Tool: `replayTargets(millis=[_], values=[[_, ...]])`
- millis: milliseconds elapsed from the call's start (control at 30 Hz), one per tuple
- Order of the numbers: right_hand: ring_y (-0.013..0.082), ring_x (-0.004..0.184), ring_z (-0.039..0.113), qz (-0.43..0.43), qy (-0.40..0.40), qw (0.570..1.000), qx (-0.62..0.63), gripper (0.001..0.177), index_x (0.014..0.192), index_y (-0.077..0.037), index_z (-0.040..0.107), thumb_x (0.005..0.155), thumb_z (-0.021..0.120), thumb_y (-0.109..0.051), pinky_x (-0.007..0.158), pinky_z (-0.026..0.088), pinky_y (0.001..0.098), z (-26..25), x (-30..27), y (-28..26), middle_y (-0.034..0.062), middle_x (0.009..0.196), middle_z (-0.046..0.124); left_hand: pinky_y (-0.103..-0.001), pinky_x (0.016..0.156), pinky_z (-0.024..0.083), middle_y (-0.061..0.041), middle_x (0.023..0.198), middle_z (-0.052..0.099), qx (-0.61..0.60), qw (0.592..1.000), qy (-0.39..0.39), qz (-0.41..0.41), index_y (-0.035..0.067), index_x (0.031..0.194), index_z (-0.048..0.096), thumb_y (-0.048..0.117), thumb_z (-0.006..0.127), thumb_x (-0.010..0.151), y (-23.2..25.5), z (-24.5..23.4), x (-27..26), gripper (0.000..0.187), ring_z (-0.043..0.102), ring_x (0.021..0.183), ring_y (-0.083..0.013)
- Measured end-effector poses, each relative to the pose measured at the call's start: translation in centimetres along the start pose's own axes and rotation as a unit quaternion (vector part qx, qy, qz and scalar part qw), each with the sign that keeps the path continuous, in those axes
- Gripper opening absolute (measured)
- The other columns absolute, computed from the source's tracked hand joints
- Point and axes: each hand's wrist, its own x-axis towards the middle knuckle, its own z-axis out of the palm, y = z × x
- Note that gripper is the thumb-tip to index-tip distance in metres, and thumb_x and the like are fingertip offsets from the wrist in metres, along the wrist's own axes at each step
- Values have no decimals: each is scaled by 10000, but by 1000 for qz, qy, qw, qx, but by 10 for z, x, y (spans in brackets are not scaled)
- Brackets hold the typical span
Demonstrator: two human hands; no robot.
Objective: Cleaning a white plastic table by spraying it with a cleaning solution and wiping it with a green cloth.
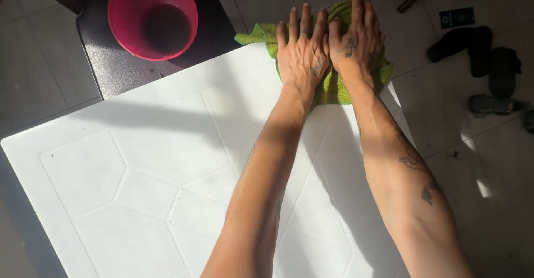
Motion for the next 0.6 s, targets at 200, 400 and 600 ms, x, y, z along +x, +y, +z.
replayTargets(millis=[200,400,600], values=[[350,1379,275,-138,-45,989,-39,512,1476,-26,376,1004,380,-224,1090,216,517,-12,-40,-20,183,1502,334,-464,1216,149,-7,1524,350,14,999,-28,-12,251,1451,349,441,335,938,-20,-40,-54,547,266,1443,-262],[336,1436,114,-101,-146,984,28,540,1536,-139,238,1025,280,-307,1120,87,546,-10,-107,-111,126,1577,186,-475,1199,92,-17,1574,258,79,982,-169,-31,244,1519,172,548,258,933,-110,-111,-109,666,217,1458,-235],[294,1454,106,-205,-244,947,28,555,1532,-198,216,1007,309,-354,1141,104,507,0,-175,-273,59,1589,155,-445,1185,53,-25,1582,193,108,972,-162,-133,177,1521,191,531,226,939,-253,-201,-182,682,155,1457,-221]])
